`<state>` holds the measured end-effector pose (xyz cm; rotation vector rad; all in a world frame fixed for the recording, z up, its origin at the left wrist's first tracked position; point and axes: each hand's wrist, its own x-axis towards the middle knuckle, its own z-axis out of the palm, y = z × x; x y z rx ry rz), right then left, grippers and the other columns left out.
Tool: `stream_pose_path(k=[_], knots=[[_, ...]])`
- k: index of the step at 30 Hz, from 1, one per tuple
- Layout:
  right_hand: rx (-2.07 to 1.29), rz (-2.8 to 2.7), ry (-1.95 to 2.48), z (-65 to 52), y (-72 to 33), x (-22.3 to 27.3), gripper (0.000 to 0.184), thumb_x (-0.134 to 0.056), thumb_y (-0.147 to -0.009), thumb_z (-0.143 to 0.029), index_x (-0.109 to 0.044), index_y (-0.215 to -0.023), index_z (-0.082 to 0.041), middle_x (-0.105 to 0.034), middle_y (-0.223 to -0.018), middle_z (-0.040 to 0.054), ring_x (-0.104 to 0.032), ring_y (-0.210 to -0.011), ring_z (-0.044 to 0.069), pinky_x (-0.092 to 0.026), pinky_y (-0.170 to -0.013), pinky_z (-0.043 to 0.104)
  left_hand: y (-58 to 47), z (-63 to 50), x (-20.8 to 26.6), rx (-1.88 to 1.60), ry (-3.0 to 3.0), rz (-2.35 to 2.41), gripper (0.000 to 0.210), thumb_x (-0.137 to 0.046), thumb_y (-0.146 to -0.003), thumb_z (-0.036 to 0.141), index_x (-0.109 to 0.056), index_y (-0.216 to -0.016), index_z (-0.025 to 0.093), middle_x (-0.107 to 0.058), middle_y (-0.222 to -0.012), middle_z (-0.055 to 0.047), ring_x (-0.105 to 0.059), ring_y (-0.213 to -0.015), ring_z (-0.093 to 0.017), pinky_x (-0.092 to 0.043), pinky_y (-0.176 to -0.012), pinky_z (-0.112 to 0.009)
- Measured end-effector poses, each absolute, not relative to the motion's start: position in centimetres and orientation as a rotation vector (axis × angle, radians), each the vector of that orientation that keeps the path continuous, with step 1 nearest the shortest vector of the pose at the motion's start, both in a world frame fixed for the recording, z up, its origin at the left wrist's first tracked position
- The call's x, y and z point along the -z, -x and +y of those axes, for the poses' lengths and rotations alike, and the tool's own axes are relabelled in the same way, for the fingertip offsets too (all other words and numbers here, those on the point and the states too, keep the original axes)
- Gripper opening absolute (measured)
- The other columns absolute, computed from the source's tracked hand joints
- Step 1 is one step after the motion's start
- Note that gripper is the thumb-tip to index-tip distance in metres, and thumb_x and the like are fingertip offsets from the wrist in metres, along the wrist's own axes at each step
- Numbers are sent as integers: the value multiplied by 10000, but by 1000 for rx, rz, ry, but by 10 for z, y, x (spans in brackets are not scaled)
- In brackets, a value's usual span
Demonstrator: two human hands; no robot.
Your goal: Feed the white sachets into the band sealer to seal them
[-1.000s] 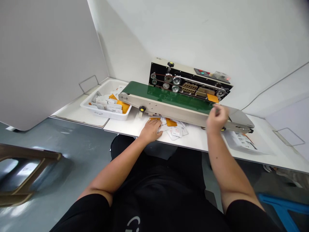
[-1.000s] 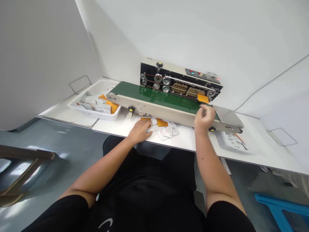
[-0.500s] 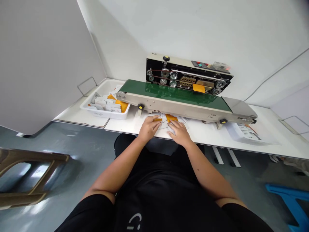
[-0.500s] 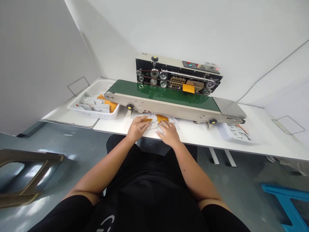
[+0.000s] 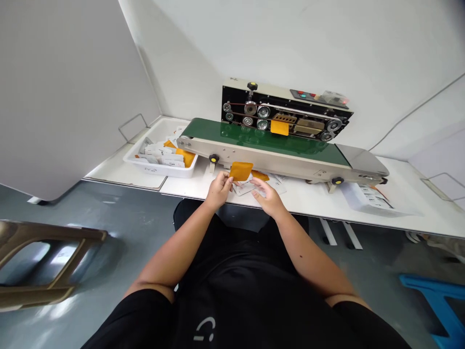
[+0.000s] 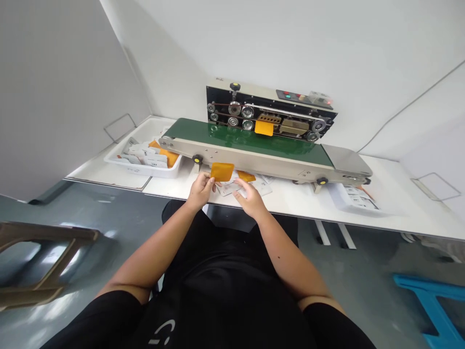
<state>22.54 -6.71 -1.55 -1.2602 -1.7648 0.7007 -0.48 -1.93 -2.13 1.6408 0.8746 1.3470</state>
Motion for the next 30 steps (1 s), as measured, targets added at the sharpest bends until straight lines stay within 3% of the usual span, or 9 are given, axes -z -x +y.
stream_pose_path(k=[3,7,10,15,18,21,25,27,30], knots=[[-931,-1623,1187,-64,-215,10,543,-622,-995,-540,-628,-1445,-236,-730,-1337,128,-707,-1158,260,-586,-1022,459,6,-18,18,-1201,-1670,738,349,-570,-1041,573,-483,-969,243,-778,-885,-40,-652,-660,-155,-534,-683,-303],[-562,-1590,1278,-66,-222,-10,504,-681,-939,-462,-671,-1396,-250,-683,-1360,124,-679,-1029,236,-599,-876,402,10,-18,13,-1044,-1748,721,372,-600,-1017,586,-507,-929,237,-765,-818,-26,-665,-680,-161,-505,-665,-281],[-413,-1800,1268,-76,-228,-25,472,-673,-946,-401,-685,-1403,-282,-713,-1287,96,-674,-966,224,-586,-894,408,11,-19,9,-931,-1896,734,326,-626,-1010,533,-583,-924,222,-762,-779,-13,-679,-696,-165,-485,-671,-271],[-459,-1979,1474,-89,-240,-44,243,-633,-932,-334,-788,-1109,-272,-775,-970,54,-705,-889,245,-585,-865,418,9,-20,8,-912,-2222,768,231,-636,-1009,439,-679,-922,229,-771,-808,-13,-704,-778,-189,-515,-831,-332],[-729,-1816,1500,-83,-280,-65,532,-695,-854,-300,-677,-1385,-268,-760,-929,29,-700,-773,203,-595,-726,345,7,-19,8,-982,-2377,834,157,-675,-975,390,-717,-1032,249,-802,-970,-42,-720,-1002,-249,-469,-1031,-438],[-848,-1462,1438,-64,-347,-95,860,-777,-764,-262,-501,-1579,-264,-732,-1016,19,-648,-629,127,-552,-558,255,6,-18,8,-987,-2398,899,234,-686,-956,360,-703,-1165,255,-805,-1073,-57,-703,-1113,-274,-437,-1088,-478],[-488,-962,1381,-24,-439,-132,446,-721,-782,-151,-722,-1228,-138,-704,-964,43,-640,-633,105,-527,-541,221,6,-18,8,-1013,-2387,929,285,-669,-943,321,-682,-1219,253,-799,-1101,-56,-701,-1126,-274,-441,-1081,-478],[-258,-771,1380,-4,-471,-144,277,-670,-806,-85,-727,-1075,-115,-685,-899,38,-670,-707,126,-553,-606,238,6,-18,8,-1019,-2380,940,279,-645,-932,279,-678,-1208,252,-800,-1089,-49,-705,-1103,-269,-441,-1071,-476],[-99,-548,1446,23,-498,-153,210,-656,-814,-31,-670,-996,-134,-643,-844,5,-664,-713,125,-575,-656,264,7,-18,8,-1019,-2375,953,268,-623,-896,223,-682,-1157,249,-799,-1069,-39,-711,-1056,-258,-444,-1057,-466]])
